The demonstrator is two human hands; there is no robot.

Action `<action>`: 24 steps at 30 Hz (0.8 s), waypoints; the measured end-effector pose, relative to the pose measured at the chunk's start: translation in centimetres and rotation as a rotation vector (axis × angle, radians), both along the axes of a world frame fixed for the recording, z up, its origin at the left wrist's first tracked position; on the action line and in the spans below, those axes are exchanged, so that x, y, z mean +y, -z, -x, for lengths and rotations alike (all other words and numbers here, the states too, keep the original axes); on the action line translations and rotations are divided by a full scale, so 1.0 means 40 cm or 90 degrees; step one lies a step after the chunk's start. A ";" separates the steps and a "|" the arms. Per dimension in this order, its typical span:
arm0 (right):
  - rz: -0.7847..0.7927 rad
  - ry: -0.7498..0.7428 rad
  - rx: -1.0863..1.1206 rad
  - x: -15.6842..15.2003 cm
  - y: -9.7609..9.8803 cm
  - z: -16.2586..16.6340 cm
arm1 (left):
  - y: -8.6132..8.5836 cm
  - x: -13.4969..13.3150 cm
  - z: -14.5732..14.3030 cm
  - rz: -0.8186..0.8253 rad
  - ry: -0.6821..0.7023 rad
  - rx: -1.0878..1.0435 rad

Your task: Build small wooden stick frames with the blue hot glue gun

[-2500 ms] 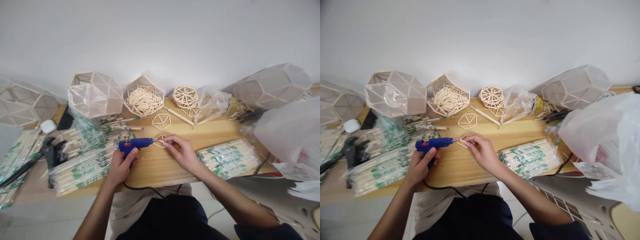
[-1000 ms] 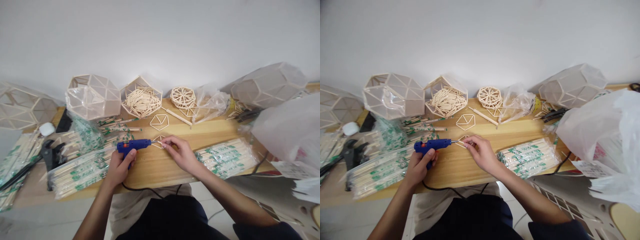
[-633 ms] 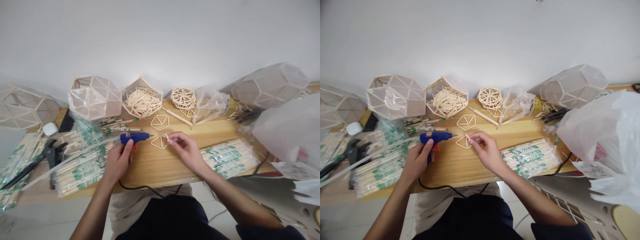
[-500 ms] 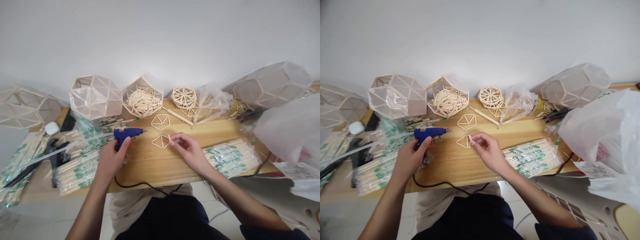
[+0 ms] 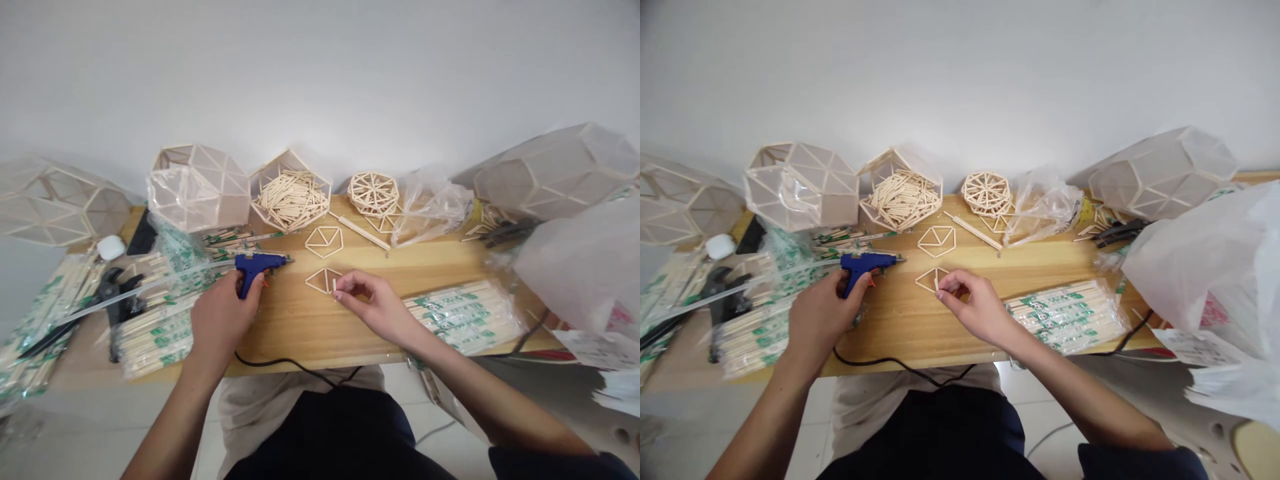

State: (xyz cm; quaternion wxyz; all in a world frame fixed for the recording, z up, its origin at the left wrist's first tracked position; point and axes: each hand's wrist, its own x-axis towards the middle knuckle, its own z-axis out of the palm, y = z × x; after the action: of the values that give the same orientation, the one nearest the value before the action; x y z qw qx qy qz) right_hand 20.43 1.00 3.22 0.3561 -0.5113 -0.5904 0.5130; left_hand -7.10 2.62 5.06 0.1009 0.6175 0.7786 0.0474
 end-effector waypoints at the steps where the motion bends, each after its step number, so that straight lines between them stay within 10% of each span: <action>1: 0.008 -0.011 -0.001 0.001 0.001 0.002 | -0.003 -0.004 -0.002 0.007 0.001 0.008; 7: 0.039 -0.058 -0.003 0.006 0.004 0.020 | 0.015 -0.035 0.004 -0.037 0.003 -0.004; 13: 0.121 -0.086 0.119 0.020 0.000 0.050 | 0.035 -0.094 -0.030 -0.302 0.159 -0.088; 17: 0.186 -0.081 0.175 0.027 -0.008 0.070 | 0.046 -0.131 -0.088 -0.232 0.301 -0.282; 24: 0.252 -0.089 0.157 0.030 0.006 0.081 | 0.074 -0.124 -0.131 -0.151 0.224 -0.480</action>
State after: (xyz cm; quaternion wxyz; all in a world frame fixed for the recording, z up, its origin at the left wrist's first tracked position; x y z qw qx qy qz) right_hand 17.20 2.19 2.98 0.2822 -0.4625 -0.4645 0.7005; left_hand -1.86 -2.33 2.12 0.3134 0.6878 0.5589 0.3411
